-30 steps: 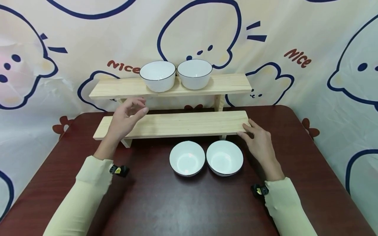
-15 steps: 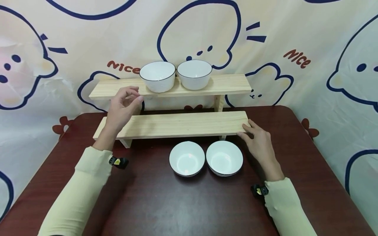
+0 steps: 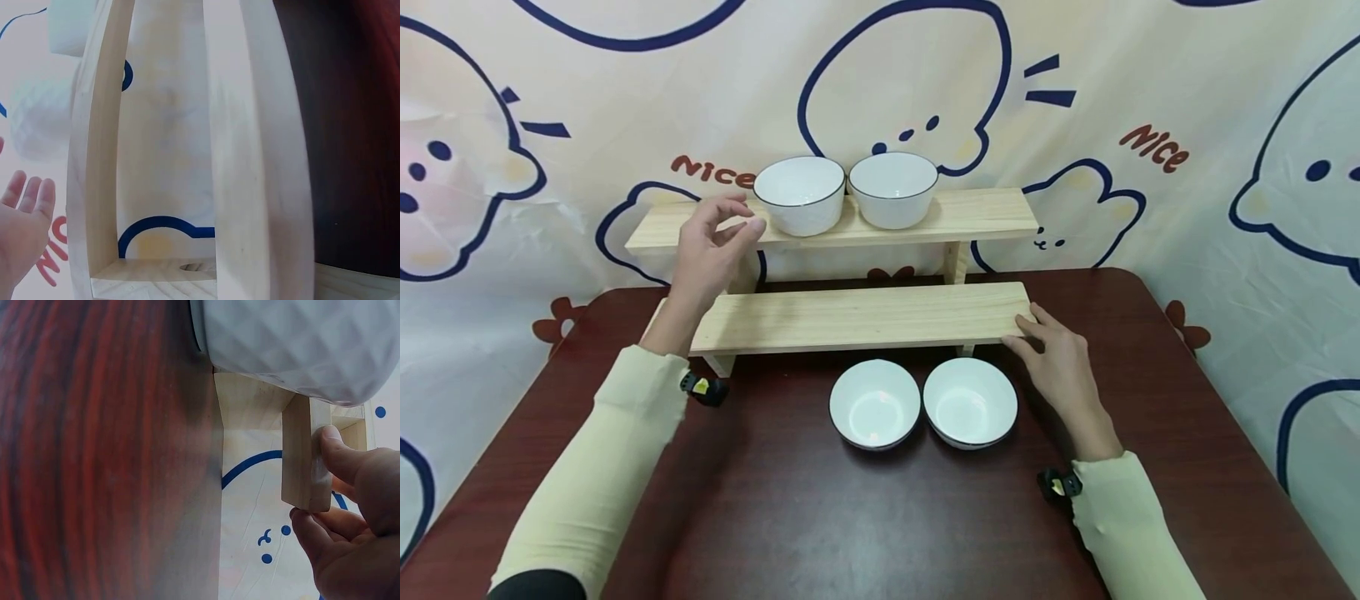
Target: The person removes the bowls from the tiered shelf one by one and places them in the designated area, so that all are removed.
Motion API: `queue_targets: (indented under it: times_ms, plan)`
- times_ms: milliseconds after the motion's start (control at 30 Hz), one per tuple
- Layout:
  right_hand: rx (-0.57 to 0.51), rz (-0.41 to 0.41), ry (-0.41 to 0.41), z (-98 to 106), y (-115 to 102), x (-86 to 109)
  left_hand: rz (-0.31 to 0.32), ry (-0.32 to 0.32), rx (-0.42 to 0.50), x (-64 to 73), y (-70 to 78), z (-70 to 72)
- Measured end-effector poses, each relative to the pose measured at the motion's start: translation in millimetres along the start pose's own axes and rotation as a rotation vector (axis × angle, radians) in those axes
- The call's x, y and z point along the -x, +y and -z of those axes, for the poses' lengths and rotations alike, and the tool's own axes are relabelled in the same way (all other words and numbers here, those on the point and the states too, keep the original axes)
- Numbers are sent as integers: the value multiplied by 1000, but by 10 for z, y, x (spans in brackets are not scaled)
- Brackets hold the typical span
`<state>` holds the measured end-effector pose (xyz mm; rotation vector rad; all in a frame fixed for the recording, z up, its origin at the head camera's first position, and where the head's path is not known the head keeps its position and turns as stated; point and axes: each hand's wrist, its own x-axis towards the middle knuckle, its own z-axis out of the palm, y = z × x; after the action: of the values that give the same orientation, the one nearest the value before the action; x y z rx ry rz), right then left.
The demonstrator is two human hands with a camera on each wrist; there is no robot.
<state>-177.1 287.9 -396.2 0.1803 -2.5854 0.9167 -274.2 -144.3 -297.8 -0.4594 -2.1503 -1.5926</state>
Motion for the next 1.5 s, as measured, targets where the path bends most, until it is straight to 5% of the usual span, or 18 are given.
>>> queue_targets:
  times_ms: [833, 1500]
  plan:
    - [16, 1, -6, -5, 8, 7, 65, 35, 103, -217, 25, -63]
    - [9, 12, 0, 8, 12, 2, 89, -21, 106, -305, -10, -152]
